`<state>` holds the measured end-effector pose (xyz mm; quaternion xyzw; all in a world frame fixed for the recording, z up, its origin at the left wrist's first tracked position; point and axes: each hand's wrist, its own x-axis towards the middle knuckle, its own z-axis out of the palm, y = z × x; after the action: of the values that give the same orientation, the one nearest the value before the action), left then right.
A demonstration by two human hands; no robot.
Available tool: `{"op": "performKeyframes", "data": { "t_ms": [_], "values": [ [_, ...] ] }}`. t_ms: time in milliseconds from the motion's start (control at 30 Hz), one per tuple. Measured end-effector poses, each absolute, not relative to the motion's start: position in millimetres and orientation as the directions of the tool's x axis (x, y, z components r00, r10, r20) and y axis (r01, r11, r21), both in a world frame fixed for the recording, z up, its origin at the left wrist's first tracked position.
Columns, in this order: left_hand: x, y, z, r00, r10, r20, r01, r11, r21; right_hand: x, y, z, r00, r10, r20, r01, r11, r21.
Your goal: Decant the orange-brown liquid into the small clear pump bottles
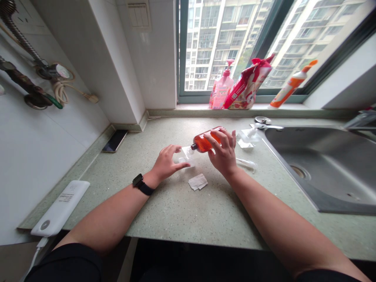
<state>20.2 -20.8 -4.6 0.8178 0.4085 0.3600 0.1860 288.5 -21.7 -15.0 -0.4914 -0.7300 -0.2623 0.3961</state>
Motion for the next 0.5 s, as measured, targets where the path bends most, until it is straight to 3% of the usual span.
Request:
{"op": "performKeyframes", "data": {
  "t_ms": [500],
  "values": [
    [20.0, -20.8, -5.0, 0.408, 0.800, 0.441, 0.526, -0.600, 0.603, 287.9, -21.8, -13.8, -0.201, 0.528, 0.825, 0.932, 0.363, -0.005]
  ]
}}
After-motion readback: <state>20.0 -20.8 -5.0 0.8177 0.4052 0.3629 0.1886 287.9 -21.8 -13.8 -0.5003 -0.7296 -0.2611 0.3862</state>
